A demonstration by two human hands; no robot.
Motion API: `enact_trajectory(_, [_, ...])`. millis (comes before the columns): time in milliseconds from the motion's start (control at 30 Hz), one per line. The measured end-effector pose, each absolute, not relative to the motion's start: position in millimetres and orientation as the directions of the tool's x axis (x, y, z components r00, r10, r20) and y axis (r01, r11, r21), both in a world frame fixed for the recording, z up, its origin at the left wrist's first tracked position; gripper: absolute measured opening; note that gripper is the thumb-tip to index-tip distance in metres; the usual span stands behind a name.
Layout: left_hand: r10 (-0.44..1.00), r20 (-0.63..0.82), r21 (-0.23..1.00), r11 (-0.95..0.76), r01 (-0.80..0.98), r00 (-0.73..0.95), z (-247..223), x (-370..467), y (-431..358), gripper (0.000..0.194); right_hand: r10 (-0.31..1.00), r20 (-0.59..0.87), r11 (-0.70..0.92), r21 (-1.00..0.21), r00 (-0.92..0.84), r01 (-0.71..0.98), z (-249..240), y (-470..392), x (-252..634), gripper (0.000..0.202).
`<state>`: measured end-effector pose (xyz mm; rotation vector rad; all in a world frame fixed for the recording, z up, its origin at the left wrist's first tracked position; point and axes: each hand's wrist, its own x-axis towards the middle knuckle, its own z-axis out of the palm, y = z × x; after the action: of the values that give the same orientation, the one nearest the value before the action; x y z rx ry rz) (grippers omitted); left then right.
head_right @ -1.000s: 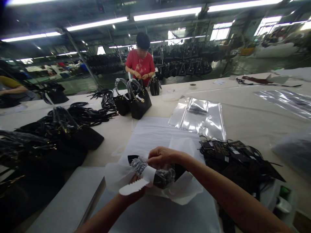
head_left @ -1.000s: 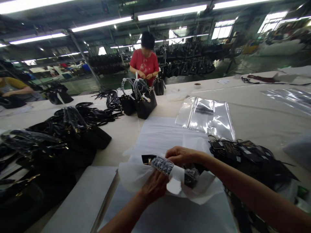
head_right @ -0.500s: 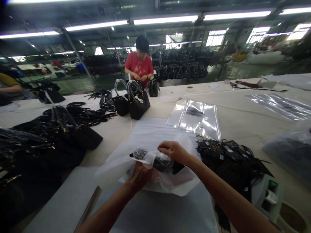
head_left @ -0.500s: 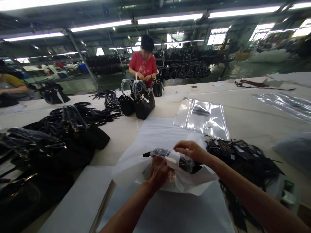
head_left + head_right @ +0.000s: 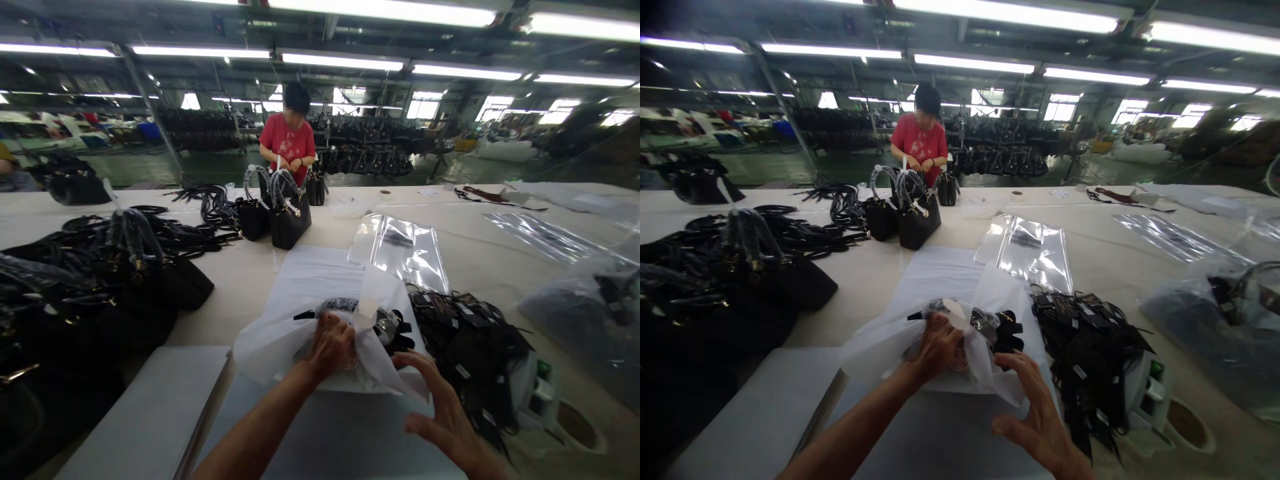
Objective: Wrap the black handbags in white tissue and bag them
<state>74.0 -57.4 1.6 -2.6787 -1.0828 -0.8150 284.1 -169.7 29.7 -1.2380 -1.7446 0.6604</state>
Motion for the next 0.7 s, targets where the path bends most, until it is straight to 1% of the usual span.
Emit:
enact_trajectory(67, [0.592,0.531,0.052,-0.737,0.674,0.606,1,72,-56,0.017,0.935,0.352,0.28,-0.801,0.039,0.529,25,-166,283,0.045])
enact_trajectory(100, [0.574,0.539,0.034,-0.746,0.665,0.616,1,71,-56,0.018,0.93,0.326,0.199,-0.836,0.171,0.511,22,-162,284,0.037])
enact_trajectory(133, [0.545,0.549,0.007,-0.762,0.648,0.634,1,69,-56,0.018,0.909,0.272,0.107,-0.885,0.316,0.452,20,-158,287,0.035])
enact_trajectory(167, [0.504,0.558,-0.03,-0.782,0.622,0.66,0,67,-57,0.016,0.873,0.194,0.017,-0.929,0.448,0.369,18,-153,290,0.037])
enact_trajectory(200, [0.451,0.562,-0.078,-0.806,0.587,0.694,0,65,-57,0.014,0.828,0.107,-0.062,-0.958,0.55,0.28,17,-147,294,0.04])
enact_trajectory(233, [0.39,0.563,-0.135,-0.826,0.547,0.728,0,62,-58,0.012,0.79,0.033,-0.118,-0.972,0.612,0.205,18,-142,297,0.043])
enact_trajectory(267, [0.329,0.563,-0.195,-0.839,0.508,0.758,1,59,-58,0.012,0.775,-0.019,-0.154,-0.975,0.631,0.16,18,-138,301,0.045])
enact_trajectory(333, [0.233,0.556,-0.303,-0.837,0.455,0.798,2,55,-60,0.016,0.767,-0.052,-0.18,-0.974,0.639,0.136,20,-132,305,0.048])
enact_trajectory(433, [0.157,0.551,-0.408,-0.806,0.429,0.819,0,50,-60,0.021,0.752,-0.011,-0.191,-0.961,0.659,0.201,17,-131,307,0.046])
enact_trajectory(500, [0.163,0.534,-0.444,-0.781,0.439,0.83,-5,49,-61,0.026,0.736,0.016,-0.205,-0.948,0.677,0.245,12,-137,310,0.043])
enact_trajectory(567, [0.205,0.516,-0.456,-0.756,0.47,0.832,-11,47,-61,0.033,0.705,0.033,-0.233,-0.933,0.709,0.275,4,-148,317,0.042])
enact_trajectory(633, [0.238,0.514,-0.446,-0.746,0.494,0.824,-18,45,-64,0.039,0.638,0.051,-0.279,-0.915,0.769,0.292,-4,-165,333,0.041])
enact_trajectory(700, [0.246,0.532,-0.43,-0.746,0.509,0.81,-24,44,-67,0.043,0.539,0.079,-0.339,-0.891,0.839,0.302,-11,-186,357,0.039])
